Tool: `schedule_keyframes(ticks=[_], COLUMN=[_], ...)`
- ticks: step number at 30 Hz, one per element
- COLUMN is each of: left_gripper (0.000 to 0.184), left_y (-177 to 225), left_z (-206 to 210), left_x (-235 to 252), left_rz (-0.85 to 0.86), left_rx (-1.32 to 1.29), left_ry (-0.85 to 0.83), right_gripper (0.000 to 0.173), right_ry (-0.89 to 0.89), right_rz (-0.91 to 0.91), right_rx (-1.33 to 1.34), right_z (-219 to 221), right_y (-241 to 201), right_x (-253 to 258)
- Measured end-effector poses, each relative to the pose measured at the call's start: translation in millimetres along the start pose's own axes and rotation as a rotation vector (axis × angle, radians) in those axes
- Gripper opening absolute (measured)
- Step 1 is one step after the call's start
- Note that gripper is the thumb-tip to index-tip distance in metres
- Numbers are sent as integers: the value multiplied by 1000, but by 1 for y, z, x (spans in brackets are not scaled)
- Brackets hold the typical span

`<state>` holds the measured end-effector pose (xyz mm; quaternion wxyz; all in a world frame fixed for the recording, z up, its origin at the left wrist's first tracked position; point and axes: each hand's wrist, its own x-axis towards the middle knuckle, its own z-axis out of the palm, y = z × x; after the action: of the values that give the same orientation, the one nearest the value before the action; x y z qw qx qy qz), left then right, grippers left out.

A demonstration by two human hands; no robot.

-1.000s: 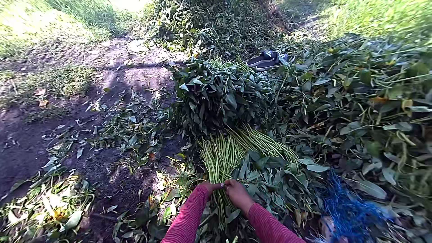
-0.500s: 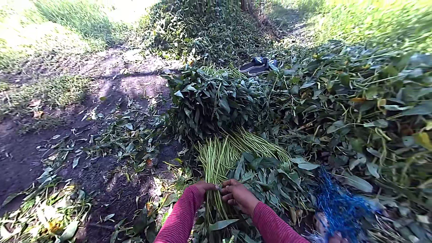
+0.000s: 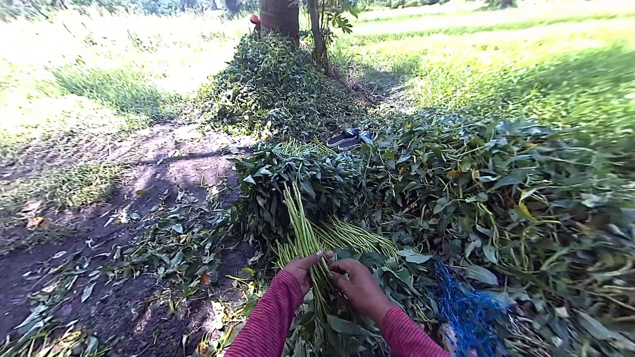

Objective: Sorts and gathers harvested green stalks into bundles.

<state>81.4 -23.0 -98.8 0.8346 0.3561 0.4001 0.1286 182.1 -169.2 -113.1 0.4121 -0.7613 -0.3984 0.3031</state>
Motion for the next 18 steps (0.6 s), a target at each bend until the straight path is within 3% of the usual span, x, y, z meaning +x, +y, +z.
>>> schedule_keyframes(ticks=[3, 5, 7, 9, 12, 13, 16, 17, 18], left_gripper=[28, 28, 21, 16, 15, 16, 13, 14, 17], left_y=[17, 27, 35, 41, 48, 50, 61, 69, 79], left_z=[23, 40, 57, 64, 67, 69, 73, 73, 72], left_x=[-13, -28, -47, -62, -77, -82, -101, -107, -113], left_rz=[30, 53, 105, 212, 397, 412, 396, 415, 448], left_rx=[-16, -21, -15, 66, 223, 216, 136, 191, 315], left_ry=[-52, -112, -200, -306, -430, -452, -446, -386, -301], right_gripper=[61, 90, 102, 93, 50, 48, 76, 87, 89], right_ry=[153, 51, -99, -195, -284, -309, -214, -153, -46], right_rz=[14, -18, -55, -75, -102, -101, -78, -87, -159], right_rx=[56, 112, 163, 297, 485, 427, 8, -118, -217], right_z=[-22, -33, -38, -44, -56, -62, -84, -91, -95], right_y=[-5, -10, -15, -22, -28, -31, -46, -54, -62], right_x=[-12, -21, -30, -39, -51, -54, -62, -67, -73])
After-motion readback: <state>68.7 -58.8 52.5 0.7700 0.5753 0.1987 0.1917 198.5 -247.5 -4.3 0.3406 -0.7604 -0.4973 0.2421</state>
